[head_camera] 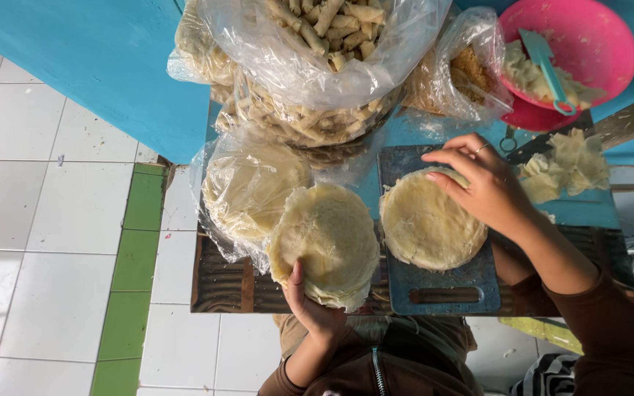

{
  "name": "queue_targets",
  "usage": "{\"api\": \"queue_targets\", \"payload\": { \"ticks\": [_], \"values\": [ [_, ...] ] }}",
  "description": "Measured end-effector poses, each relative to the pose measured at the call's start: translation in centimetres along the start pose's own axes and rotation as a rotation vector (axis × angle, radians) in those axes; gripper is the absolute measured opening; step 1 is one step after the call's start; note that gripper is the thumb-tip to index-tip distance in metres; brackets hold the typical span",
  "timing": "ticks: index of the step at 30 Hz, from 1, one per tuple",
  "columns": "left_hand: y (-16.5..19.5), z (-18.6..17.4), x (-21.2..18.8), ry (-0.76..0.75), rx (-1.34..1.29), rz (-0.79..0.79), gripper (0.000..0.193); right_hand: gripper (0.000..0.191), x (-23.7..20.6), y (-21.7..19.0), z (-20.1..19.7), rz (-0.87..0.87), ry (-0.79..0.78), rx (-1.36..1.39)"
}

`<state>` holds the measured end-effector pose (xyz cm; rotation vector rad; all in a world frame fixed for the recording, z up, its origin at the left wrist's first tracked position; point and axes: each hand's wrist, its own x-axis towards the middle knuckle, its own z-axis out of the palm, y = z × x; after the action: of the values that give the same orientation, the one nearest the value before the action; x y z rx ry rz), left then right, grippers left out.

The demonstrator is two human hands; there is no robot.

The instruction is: The person holds a stack of round flat dough sheets in one hand and peels a thin translucent wrapper off a round base disc by hand, then sets the peeled sheet aside and repeats with the next disc, with discarded scraps accumulating on the table.

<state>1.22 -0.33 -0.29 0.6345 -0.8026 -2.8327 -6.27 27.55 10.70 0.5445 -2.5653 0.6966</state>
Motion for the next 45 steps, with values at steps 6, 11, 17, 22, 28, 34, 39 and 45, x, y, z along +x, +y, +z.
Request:
{"api": "queue_targets", "payload": {
  "ticks": [6,11,17,22,28,34,39,45],
  "values": [
    [-0.4,-1.0,-0.1,-0.168,-0.127,-0.130,0.063,0.023,-1.1,-6.5,3.2,-0.249,-0.062,0.260],
    [-1.2,-1.9,-0.2,-0.296,-0.085,-0.049,0.062,0.020,-1.4,-10.0,4.4,-0.216,-0.121,0.417],
    [-1.7,-1.1,-0.6,-0.369,0.003,0.099,0.066,0.019,-1.0,-10.7,5.0,-0.059,-0.168,0.494],
    [-1.5,-0.4,-1.3,-0.483,0.160,0.255,0.075,0.038,-1.3,-11.3,5.2,0.041,-0.219,0.495],
    [-1.7,-0.7,-1.9,-0.496,0.152,0.267,0.077,0.035,-1.4,-11.5,4.9,0.049,-0.256,0.548],
    [-2.7,-2.1,-1.9,-0.582,0.217,0.351,0.072,0.024,-1.8,-12.1,4.4,0.030,-0.221,0.455],
    [-3.4,-3.0,-1.7,-0.590,0.202,0.371,0.071,0.029,-1.4,-12.1,3.9,0.060,-0.294,0.522],
    [-3.6,-3.4,-1.6,-0.553,0.282,0.426,0.069,0.015,-1.4,-12.3,4.3,-0.022,-0.147,0.421]
  ]
}}
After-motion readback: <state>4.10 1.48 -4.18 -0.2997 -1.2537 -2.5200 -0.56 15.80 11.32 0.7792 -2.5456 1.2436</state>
